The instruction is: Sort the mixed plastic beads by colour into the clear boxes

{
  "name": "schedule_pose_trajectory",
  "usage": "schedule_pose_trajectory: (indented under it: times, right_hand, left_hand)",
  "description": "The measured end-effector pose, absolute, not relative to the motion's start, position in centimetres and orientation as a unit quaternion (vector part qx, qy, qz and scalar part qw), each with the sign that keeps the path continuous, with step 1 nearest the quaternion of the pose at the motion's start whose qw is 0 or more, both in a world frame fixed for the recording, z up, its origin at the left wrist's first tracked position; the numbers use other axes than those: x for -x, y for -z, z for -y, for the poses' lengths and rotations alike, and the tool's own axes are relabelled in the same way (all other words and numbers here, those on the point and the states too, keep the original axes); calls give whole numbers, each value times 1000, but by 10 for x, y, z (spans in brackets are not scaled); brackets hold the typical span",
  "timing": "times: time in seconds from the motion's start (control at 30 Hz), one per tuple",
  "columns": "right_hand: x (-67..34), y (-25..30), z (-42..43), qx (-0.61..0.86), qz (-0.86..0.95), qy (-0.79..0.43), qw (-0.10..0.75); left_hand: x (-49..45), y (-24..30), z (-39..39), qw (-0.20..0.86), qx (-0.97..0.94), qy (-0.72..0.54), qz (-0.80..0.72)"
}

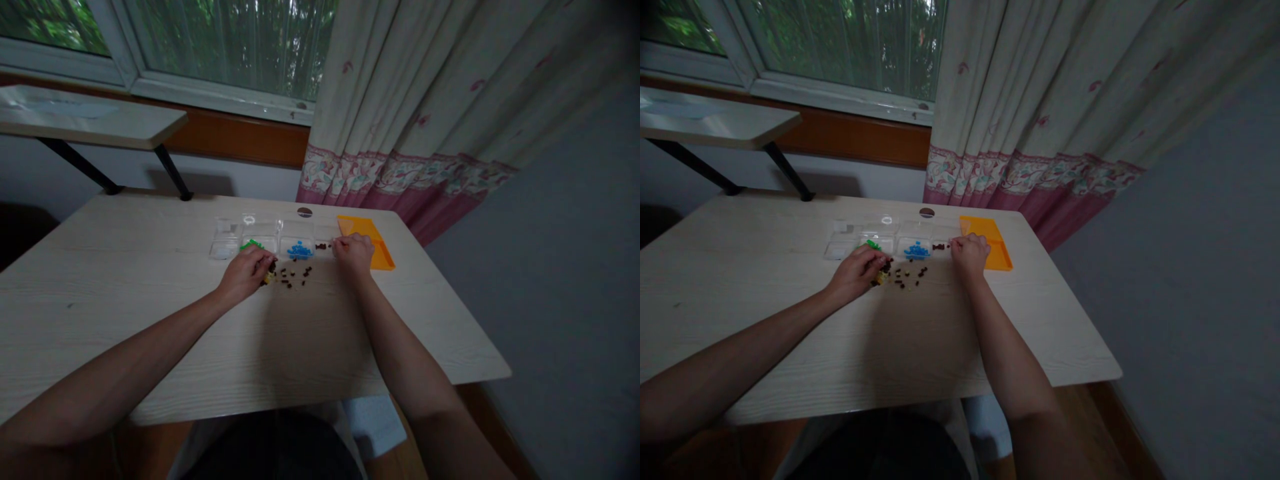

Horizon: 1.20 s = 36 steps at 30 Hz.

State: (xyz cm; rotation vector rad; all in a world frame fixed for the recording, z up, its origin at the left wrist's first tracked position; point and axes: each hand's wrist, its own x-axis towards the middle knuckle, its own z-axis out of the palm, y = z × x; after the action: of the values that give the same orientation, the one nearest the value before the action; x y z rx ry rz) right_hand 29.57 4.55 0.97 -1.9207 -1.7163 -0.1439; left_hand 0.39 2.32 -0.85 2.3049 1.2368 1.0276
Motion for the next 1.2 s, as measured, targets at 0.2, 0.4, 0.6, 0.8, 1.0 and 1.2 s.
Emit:
schedule_pose_trajectory:
  times: [0.2,0.4,0.6,0.8,1.0,1.2]
  right_hand:
    - [-281,-7,-42,666,667,83,322]
    - [-252,-2,-30,569,746,87,336]
    - [-233,-1,-22,521,793,77,308]
    - [-231,1,-21,515,801,64,299]
    - [-231,0,-21,515,805,59,288]
    - [-228,-1,-20,515,812,54,269]
  left_hand:
    - [-3,9,-19,79,-840,-298,-446]
    - [-5,2,-14,36,-854,-258,-450]
    - [-5,3,-13,16,-856,-250,-453]
    - [-2,5,-15,-2,-861,-234,-451]
    - [-3,4,-14,17,-865,-245,-437]
    - [-4,6,-16,21,-883,-237,-403]
